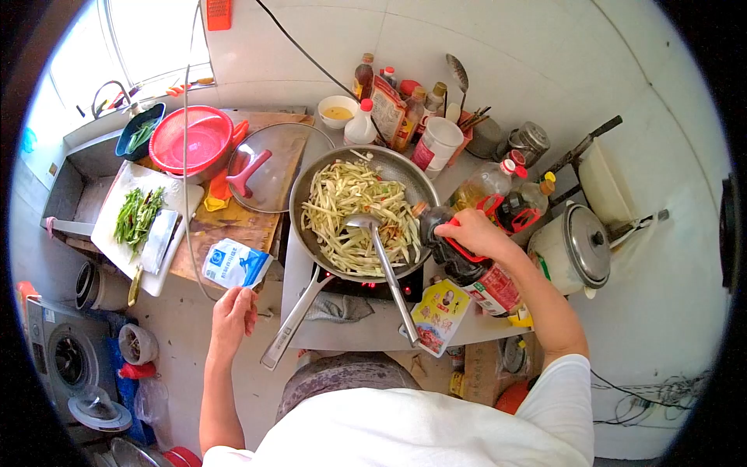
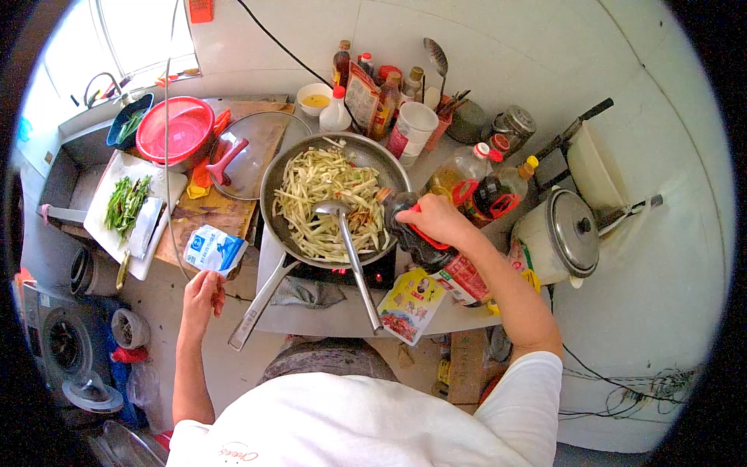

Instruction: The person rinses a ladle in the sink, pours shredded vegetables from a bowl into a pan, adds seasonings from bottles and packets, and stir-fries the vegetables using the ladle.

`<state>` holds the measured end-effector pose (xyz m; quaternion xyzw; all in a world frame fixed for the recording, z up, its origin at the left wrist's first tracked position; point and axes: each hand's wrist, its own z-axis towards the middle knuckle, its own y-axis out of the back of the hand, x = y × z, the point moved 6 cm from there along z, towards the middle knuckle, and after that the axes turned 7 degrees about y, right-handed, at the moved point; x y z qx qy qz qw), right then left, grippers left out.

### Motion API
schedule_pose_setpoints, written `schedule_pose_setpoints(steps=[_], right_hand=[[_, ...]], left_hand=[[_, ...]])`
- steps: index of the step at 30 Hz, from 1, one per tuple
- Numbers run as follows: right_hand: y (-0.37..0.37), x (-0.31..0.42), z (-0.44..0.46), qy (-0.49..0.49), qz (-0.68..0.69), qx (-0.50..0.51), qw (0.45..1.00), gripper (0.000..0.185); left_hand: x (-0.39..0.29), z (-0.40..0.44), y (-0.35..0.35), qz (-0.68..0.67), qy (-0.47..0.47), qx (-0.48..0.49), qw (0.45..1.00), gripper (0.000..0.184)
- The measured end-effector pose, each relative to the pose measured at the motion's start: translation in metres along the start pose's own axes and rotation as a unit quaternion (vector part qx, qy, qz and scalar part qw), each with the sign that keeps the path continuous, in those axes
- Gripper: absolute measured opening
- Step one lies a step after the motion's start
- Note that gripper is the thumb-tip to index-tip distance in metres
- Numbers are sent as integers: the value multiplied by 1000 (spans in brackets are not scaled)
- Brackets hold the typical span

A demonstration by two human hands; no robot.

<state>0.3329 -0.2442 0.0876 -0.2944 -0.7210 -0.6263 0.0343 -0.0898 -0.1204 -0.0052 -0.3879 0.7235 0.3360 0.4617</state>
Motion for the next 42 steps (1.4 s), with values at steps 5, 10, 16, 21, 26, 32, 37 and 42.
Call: schedule_pose_setpoints(steps=[5, 10, 16, 21, 26, 32, 37, 42], right_hand=[[-4, -7, 3, 8, -14, 9, 1000, 53], [-3, -8, 3, 10, -22, 1, 1000, 56], [-9, -14, 6, 3, -23, 21, 1000, 55], [-10, -17, 8, 9, -11, 20, 1000, 56], [-9, -14, 7, 6, -20, 27, 999, 55], [-1, -6, -6, 7, 26, 9, 1000, 53], [16, 0, -30, 35, 60, -68, 995, 54], [24, 13, -75, 92, 148, -128, 976, 50]], left_hand=[[-1, 0, -2, -2, 0, 2, 1000, 38], [-2, 1, -4, 2, 8, 3, 1000, 39], [-12, 1, -10, 19, 0, 16, 1000, 38], [-32, 0, -25, 24, 5, 25, 999, 31], [-44, 8, -47, 63, -57, 57, 995, 31], [-77, 5, -83, 96, -84, 102, 987, 24], [-111, 1, -115, 51, -90, 144, 984, 24], [-146, 1, -171, 59, -184, 177, 965, 32]])
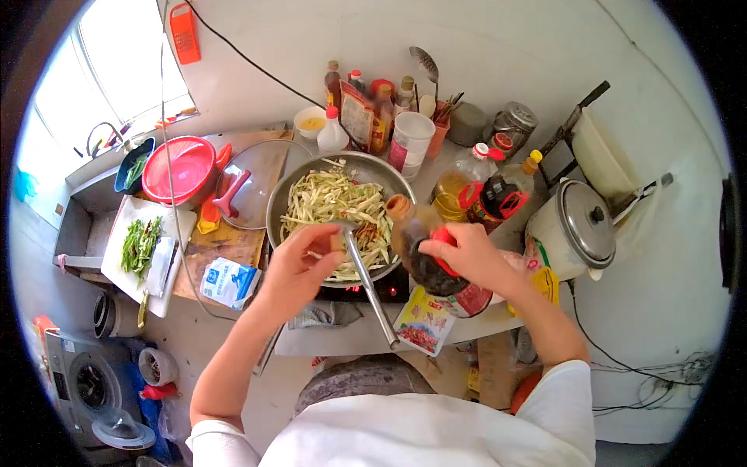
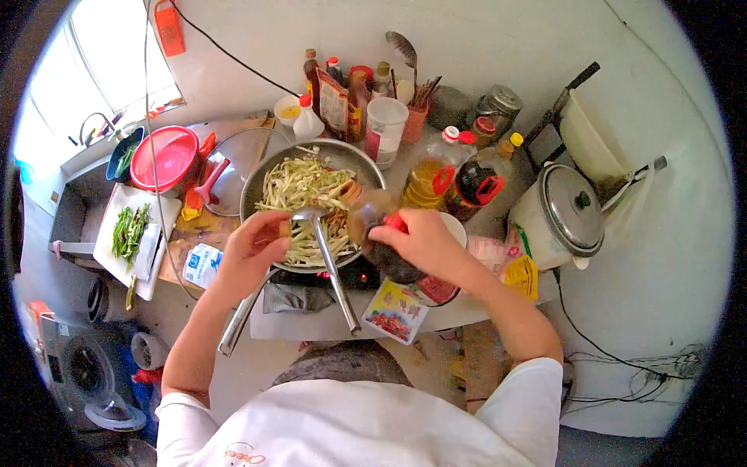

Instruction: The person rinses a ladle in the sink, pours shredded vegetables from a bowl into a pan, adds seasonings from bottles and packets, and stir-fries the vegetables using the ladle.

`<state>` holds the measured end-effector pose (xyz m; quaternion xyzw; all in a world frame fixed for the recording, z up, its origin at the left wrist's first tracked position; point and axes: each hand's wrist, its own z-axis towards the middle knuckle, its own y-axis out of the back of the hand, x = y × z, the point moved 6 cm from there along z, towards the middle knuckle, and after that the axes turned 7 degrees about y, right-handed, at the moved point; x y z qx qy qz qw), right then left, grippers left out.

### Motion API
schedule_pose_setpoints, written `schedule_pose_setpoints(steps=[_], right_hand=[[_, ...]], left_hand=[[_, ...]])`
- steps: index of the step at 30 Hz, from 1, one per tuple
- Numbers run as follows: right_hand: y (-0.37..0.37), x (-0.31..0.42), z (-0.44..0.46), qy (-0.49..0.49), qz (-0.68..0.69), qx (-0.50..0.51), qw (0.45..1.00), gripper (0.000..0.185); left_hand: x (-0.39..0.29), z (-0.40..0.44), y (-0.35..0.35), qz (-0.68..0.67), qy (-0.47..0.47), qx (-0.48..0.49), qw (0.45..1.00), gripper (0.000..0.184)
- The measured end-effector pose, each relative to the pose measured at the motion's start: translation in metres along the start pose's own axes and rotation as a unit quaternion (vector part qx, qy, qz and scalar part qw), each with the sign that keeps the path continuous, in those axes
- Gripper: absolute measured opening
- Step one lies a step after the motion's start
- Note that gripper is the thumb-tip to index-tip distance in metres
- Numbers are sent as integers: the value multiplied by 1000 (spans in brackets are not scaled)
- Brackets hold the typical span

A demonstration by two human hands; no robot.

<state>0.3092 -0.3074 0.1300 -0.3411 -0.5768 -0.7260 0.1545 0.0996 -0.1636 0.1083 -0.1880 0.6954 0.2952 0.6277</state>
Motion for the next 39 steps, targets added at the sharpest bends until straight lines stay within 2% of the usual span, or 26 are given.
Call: schedule_pose_setpoints(steps=[3, 6, 7, 11, 14, 15, 17, 18, 19, 22, 23, 26, 30, 32, 34, 37, 39], right_hand=[[0, 13, -24, 32, 14, 20, 999, 45], [-5, 13, -46, 40, 51, 33, 997, 43], [-4, 11, -52, 34, 53, 38, 997, 43], [2, 7, -71, 49, 43, 42, 997, 44], [12, -4, -82, 27, 66, 26, 997, 42], [18, -8, -87, 3, 87, 32, 996, 41], [23, -20, -97, -25, 142, 21, 989, 37], [23, -31, -102, -27, 175, 3, 984, 34], [27, -39, -107, -28, 205, -15, 978, 31], [65, -40, -114, -58, 189, -60, 978, 25], [78, -51, -112, -15, 188, -85, 978, 24], [125, -54, -114, -135, 399, -170, 891, 18], [208, -32, -85, -43, 369, -355, 858, 16], [252, -42, -60, 107, 401, -400, 817, 17], [290, -42, -28, 173, 403, -410, 799, 16], [311, -38, 31, 220, 347, -407, 816, 12], [312, -53, 79, 199, 355, -382, 830, 10]], left_hand=[[-24, 14, -34, -1, -43, 22, 999, 31], [-55, 14, -59, 172, -138, 55, 974, 30], [-57, 13, -64, 178, -158, 49, 970, 29], [-67, 13, -83, 246, -39, 148, 957, 26], [-77, 14, -102, 285, -109, 124, 944, 26], [-82, 15, -110, 292, -134, 154, 934, 23], [-93, 12, -127, 259, -245, 194, 914, 26], [-99, 11, -135, 239, -299, 212, 899, 29], [-97, 14, -141, 237, -310, 286, 875, 40], [-116, 10, -155, 234, -390, 253, 854, 45], [-121, 13, -151, 225, -389, 235, 862, 48], [-129, 24, -127, 162, -382, 131, 900, 35], [-92, 36, -101, 135, -264, 102, 949, 27], [-67, 35, -87, 154, -200, 87, 964, 26], [-54, 29, -71, 211, -194, 31, 957, 21], [-38, 13, -38, 276, -156, -50, 947, 19], [-20, -3, -9, 300, -127, -88, 941, 19]])
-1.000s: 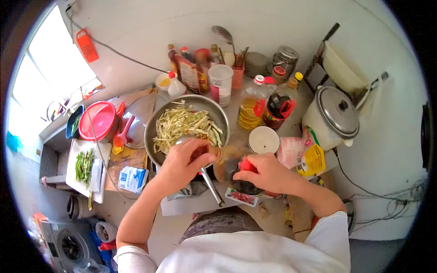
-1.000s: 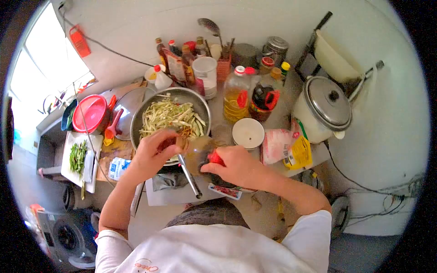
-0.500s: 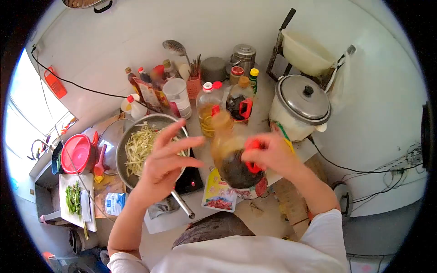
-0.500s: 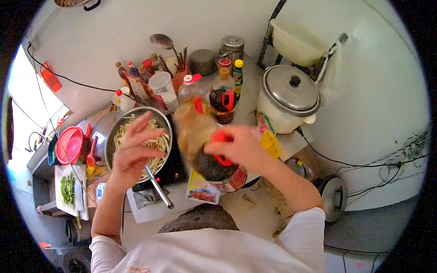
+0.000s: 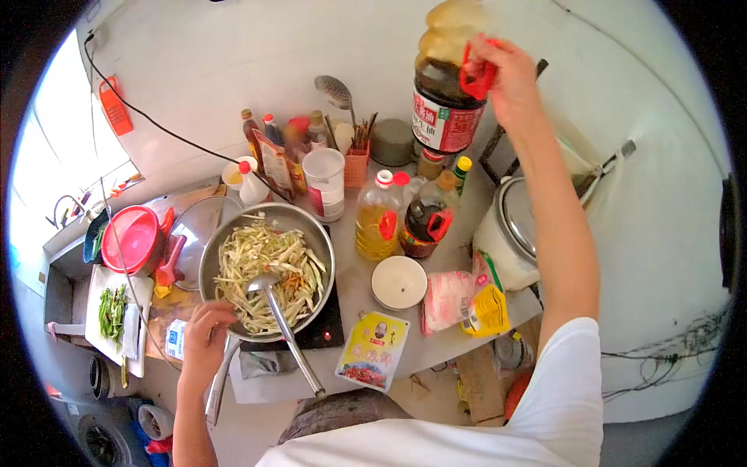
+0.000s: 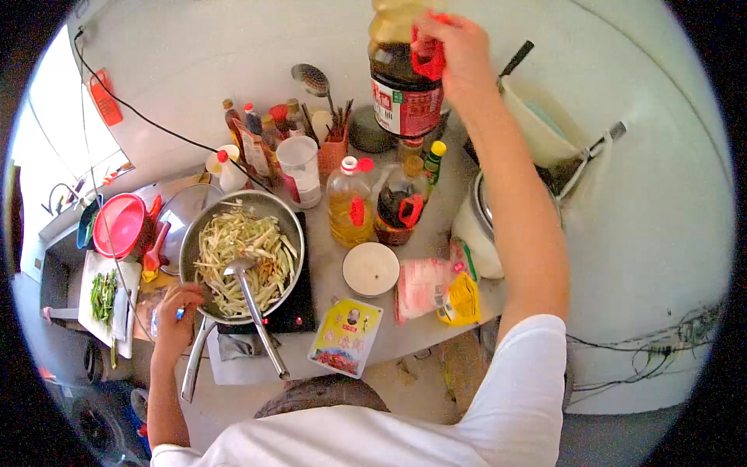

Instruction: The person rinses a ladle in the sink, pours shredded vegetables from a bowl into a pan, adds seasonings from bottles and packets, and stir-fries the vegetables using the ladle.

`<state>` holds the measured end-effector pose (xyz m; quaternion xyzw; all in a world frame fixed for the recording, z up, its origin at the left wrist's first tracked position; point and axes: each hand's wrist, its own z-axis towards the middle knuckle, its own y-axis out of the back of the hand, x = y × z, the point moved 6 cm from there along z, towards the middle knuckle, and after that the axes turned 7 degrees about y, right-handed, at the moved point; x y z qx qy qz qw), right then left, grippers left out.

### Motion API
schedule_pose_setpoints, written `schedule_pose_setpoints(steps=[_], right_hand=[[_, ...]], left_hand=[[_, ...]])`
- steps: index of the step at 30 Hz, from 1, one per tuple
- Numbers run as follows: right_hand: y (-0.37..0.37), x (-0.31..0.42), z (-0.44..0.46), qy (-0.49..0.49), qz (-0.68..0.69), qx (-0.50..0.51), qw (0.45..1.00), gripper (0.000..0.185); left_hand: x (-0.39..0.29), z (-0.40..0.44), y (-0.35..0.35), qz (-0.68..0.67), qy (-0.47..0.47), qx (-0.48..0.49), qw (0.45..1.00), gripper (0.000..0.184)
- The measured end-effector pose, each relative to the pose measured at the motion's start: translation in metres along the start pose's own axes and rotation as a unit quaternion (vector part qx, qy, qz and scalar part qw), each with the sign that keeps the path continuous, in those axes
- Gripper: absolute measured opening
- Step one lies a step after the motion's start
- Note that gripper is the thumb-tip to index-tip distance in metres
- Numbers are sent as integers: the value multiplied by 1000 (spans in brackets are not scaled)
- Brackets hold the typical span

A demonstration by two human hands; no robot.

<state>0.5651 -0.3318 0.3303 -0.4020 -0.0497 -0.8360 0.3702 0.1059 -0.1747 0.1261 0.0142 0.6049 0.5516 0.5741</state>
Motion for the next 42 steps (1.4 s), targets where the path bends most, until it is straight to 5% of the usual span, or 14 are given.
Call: schedule_pose_setpoints(steps=[2, 7, 11, 19, 22, 25, 28, 31, 33, 35, 37, 38, 42], right_hand=[[-4, -44, 12, -38, 9, 5, 999, 8], [1, -170, 18, -171, 23, -6, 985, 8], [-1, -256, -5, -250, 23, 24, 968, 7], [0, -346, -70, -378, -43, 83, 921, 12], [13, -357, -76, -398, -187, 168, 882, 12], [28, -360, -69, -370, -403, 258, 796, 10], [24, -323, -38, -147, -597, 309, 725, 22], [-33, -181, -37, 77, -541, 177, 818, 19], [-96, -94, -84, 35, -401, 246, 882, 15], [-144, -54, -181, -71, -337, 385, 856, 16], [-179, -31, -286, -29, -340, 578, 741, 32], [-180, -46, -341, -115, -383, 620, 675, 45], [-181, -71, -417, -93, -497, 554, 662, 53]], left_hand=[[31, -24, 17, 51, 14, -31, 998, 18], [94, -96, 35, -6, 255, -49, 966, 15], [105, -125, 22, -7, 338, -13, 941, 16], [111, -138, 5, -77, 379, -8, 922, 27], [110, -134, 3, -49, 365, -15, 930, 28], [102, -127, -1, 7, 364, 28, 931, 27], [115, -130, -4, -42, 400, 67, 913, 21], [132, -135, -11, -177, 455, 176, 855, 19], [133, -141, -26, -274, 471, 245, 802, 20], [129, -146, -49, -362, 467, 286, 754, 22], [129, -158, -73, -458, 484, 278, 692, 25], [120, -158, -78, -502, 470, 263, 677, 26], [113, -167, -84, -645, 414, 227, 601, 32]])
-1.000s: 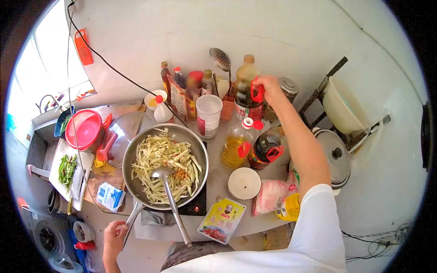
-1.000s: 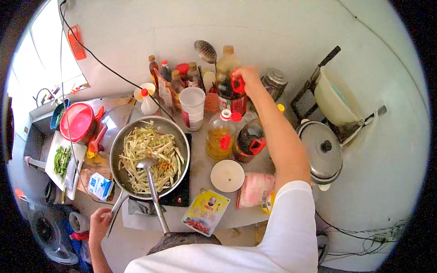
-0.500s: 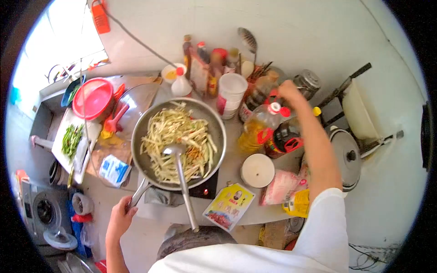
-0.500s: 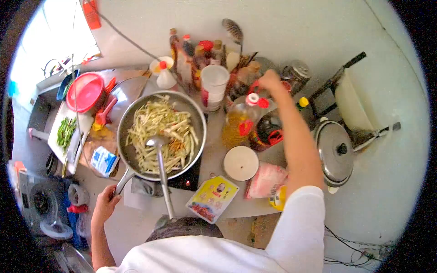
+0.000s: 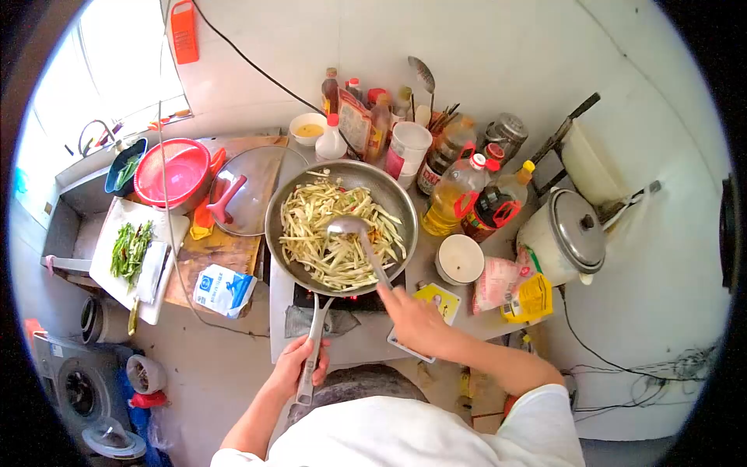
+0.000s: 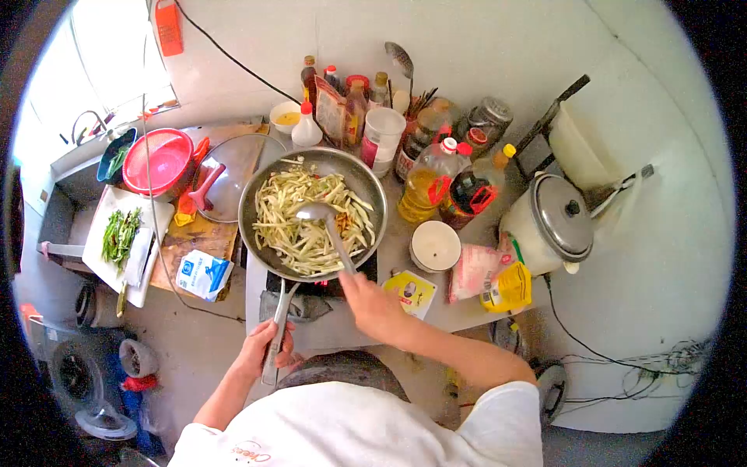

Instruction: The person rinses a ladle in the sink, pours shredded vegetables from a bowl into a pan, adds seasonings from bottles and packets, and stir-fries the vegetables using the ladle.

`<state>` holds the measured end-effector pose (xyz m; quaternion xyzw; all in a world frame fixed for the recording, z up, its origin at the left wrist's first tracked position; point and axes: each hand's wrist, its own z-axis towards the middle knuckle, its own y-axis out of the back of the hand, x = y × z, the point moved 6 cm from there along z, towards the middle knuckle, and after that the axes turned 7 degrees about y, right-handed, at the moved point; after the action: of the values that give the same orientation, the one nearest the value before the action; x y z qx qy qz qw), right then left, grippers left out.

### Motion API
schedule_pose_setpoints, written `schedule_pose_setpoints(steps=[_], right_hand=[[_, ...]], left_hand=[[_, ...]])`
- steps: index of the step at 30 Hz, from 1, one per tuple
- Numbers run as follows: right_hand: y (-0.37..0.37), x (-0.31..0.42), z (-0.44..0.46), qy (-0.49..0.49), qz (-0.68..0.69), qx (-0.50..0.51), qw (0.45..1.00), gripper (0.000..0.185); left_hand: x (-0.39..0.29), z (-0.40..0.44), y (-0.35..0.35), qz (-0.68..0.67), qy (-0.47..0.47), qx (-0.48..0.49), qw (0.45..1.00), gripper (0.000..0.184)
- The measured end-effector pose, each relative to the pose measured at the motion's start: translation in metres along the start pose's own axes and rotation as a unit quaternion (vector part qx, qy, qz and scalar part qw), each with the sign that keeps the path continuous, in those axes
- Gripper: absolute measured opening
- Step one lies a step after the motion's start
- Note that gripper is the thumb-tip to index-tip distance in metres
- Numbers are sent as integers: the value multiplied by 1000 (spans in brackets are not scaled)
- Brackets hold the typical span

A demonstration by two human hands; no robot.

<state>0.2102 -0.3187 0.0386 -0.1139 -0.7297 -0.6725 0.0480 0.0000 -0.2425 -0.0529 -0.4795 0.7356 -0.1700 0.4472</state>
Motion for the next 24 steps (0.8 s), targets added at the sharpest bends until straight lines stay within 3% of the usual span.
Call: schedule_pose_setpoints(steps=[2, 6, 7, 10, 13, 14, 17, 18, 21, 22, 24], right_hand=[[-3, -6, 3, -48, -5, -52, 997, 55], [-30, -13, 5, 11, 65, -108, 992, 53], [-53, -16, 20, -55, 181, -89, 978, 55], [-62, 9, 49, -114, 227, -187, 949, 55], [-34, 18, 39, -210, 201, -101, 952, 54], [-18, 21, 31, -190, 128, -160, 960, 46], [17, 58, 34, -43, 66, -194, 978, 36], [1, 56, 42, -22, 54, -146, 988, 34], [-14, 63, 41, -145, 307, 16, 941, 34], [-14, 61, 41, -173, 307, 48, 935, 36], [-34, 29, 44, -140, 181, -15, 973, 35]], left_hand=[[0, -7, 0, -53, -14, 50, 997, 36], [5, -7, 7, -95, -13, 55, 994, 37], [9, -8, 0, -106, -6, 60, 993, 34], [10, -3, -29, -113, -15, 55, 992, 27], [11, -5, -25, -82, -17, 19, 996, 22], [11, -5, -18, -73, -10, 12, 997, 20], [16, -1, -11, -52, -3, -1, 999, 17], [17, -1, -10, -48, -5, -3, 999, 17], [14, -2, -6, -33, -14, 5, 999, 22], [13, -4, -5, -35, -14, 15, 999, 24], [14, -4, -3, -60, -4, 37, 998, 32]])
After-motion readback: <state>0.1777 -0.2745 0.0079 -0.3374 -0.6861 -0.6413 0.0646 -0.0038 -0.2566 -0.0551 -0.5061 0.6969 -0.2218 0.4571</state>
